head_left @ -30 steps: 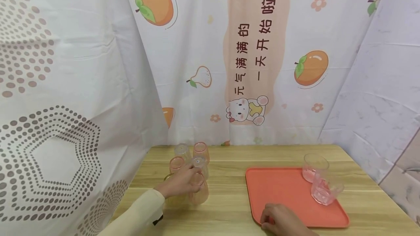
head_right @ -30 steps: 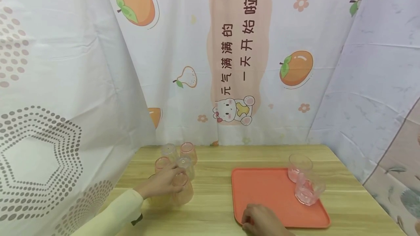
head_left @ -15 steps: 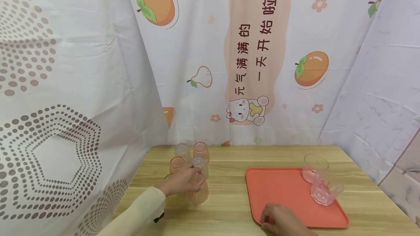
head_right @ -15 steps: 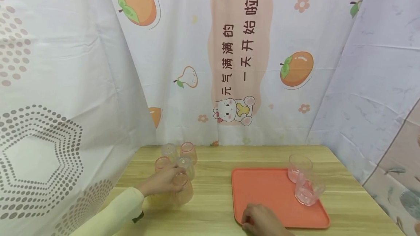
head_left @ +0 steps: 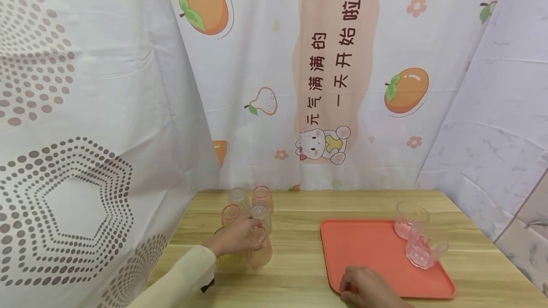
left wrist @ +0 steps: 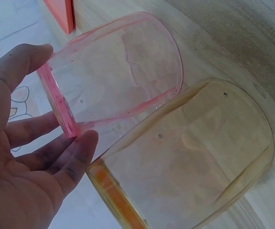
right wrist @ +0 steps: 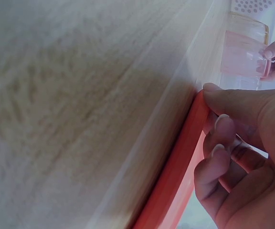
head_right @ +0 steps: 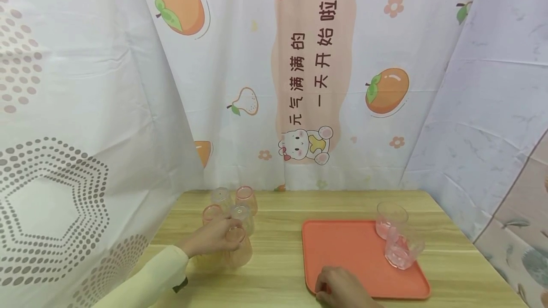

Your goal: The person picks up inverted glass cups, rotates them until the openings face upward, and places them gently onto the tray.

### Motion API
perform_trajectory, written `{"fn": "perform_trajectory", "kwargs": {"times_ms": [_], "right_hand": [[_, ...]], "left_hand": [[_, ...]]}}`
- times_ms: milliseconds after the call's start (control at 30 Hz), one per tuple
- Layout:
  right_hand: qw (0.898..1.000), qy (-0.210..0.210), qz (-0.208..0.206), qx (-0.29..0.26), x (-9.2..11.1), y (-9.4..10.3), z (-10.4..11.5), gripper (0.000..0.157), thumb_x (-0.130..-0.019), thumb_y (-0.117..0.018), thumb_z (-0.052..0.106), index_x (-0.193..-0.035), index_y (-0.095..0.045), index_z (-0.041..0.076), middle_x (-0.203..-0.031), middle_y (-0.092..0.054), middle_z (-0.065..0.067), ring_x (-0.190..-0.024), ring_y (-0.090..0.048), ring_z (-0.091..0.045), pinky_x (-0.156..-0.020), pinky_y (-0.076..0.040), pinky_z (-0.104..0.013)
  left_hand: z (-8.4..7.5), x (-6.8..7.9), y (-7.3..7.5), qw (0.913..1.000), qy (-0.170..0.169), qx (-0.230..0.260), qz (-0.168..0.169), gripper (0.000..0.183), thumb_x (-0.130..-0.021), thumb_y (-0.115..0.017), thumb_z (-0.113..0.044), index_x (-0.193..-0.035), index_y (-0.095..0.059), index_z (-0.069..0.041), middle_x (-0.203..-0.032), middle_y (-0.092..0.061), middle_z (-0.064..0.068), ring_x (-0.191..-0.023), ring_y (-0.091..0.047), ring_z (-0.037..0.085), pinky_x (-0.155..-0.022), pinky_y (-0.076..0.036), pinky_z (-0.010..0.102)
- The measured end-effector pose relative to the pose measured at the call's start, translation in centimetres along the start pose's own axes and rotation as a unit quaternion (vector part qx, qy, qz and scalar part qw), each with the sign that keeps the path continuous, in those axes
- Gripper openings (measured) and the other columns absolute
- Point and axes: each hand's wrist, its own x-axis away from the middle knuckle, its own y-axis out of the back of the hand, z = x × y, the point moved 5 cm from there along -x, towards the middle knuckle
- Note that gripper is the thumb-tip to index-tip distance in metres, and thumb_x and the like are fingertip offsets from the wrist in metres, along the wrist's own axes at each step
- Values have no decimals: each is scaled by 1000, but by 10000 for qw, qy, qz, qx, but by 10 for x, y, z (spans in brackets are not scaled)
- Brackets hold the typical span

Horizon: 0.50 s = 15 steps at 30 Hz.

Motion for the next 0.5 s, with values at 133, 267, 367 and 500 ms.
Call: {"fn": "perform_trajectory", "kwargs": {"times_ms": [133, 267, 367, 500], "right_hand": [[10000, 25, -5, 8, 1, 0, 0, 10, -88, -82, 27, -84, -73, 25, -83, -53, 24, -71, -48, 4, -59, -43, -24], [10000, 33, -47, 40, 2, 1, 2, 11, -88, -82, 26, -84, -72, 25, -82, -53, 24, -71, -47, 4, -59, -42, -24], [10000, -15, -71, 34, 2, 1, 2, 11, -87, -83, 26, -84, -72, 26, -82, -53, 24, -71, -47, 4, -59, -42, -24], [10000, -51, -62, -26, 3, 1, 3, 11, -88, -82, 25, -84, -72, 26, -83, -53, 24, -71, -47, 4, -59, -42, -25]], "left_hand": [[-1, 2, 0, 9999, -27, 51, -115, 36, -88, -80, -32, -111, -70, -6, -114, -63, 6, -103, -58, 21, -81, -52, 34], [-4, 2, 1, 9995, -131, 94, -258, 35, -88, -80, -32, -110, -70, -6, -114, -65, 6, -105, -59, 23, -84, -53, 37], [-8, 2, 3, 9993, -186, 80, -315, 34, -88, -80, -31, -108, -70, -6, -113, -65, 6, -106, -59, 24, -86, -53, 39], [-12, 3, 4, 9994, -91, 180, -282, 36, -87, -81, -32, -109, -70, -6, -116, -64, 7, -107, -60, 24, -87, -53, 39]]}}
